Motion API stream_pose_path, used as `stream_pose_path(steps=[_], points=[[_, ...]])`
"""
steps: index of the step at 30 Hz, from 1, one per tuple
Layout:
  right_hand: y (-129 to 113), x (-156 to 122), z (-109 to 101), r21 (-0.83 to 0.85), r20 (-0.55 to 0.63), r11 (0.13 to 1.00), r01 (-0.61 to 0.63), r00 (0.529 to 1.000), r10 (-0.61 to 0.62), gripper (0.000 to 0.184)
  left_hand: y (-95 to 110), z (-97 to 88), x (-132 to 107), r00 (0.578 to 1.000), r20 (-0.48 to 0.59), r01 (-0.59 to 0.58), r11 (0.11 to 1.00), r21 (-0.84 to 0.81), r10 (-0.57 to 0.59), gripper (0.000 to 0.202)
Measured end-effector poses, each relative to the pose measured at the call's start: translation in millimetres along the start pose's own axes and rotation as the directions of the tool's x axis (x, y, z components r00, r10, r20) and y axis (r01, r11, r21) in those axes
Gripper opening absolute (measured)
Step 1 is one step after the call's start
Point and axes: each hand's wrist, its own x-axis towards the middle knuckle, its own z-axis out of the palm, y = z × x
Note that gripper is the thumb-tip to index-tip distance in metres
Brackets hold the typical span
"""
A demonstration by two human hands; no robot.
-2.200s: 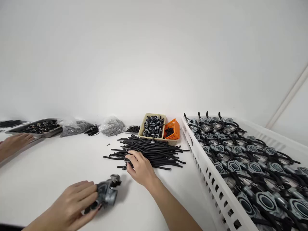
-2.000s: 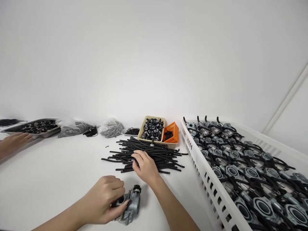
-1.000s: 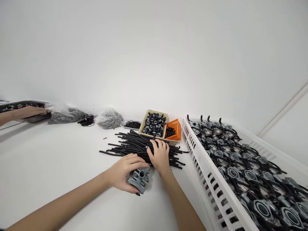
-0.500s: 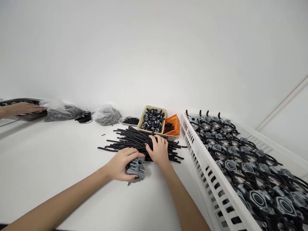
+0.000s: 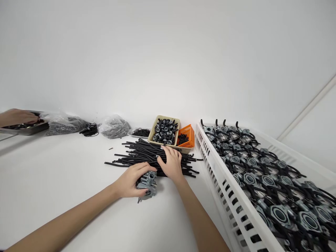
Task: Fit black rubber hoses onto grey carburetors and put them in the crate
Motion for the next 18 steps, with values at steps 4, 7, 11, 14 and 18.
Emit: stream_pose_path(steps=[4,7,11,14,18], points=[[-1.5,5.1,-3.6,0.388,-0.145,0.921,0.020,0.989,0.039,0.033,-0.4,-1.2,-0.2,1.000,0.009,-0.005,1.000,-0.002,0.005,0.051],[-5.6,7.4,-4.6,0.695,-0.135,0.717,-0.049,0.971,0.198,0.028,-1.8,-1.2,0.0,1.000,0.011,-0.010,1.000,0.000,0.010,0.053],[-16.6,2.5,-2.2,0.885,0.061,0.431,-0.175,0.962,0.266,0.022,-5.1,-0.4,0.0,1.000,0.029,-0.005,1.000,0.021,0.004,0.054],[-27.4,-4.6,-1.8,0.910,0.260,0.291,-0.296,0.953,0.155,0.024,-9.1,-0.1,-0.5,0.999,0.033,0.013,0.999,0.045,-0.015,0.054],[-37.6,-10.5,-5.5,0.898,0.412,0.154,-0.411,0.911,0.032,0.032,-13.5,-1.9,-0.8,0.999,0.026,0.031,0.994,0.104,-0.034,0.053]])
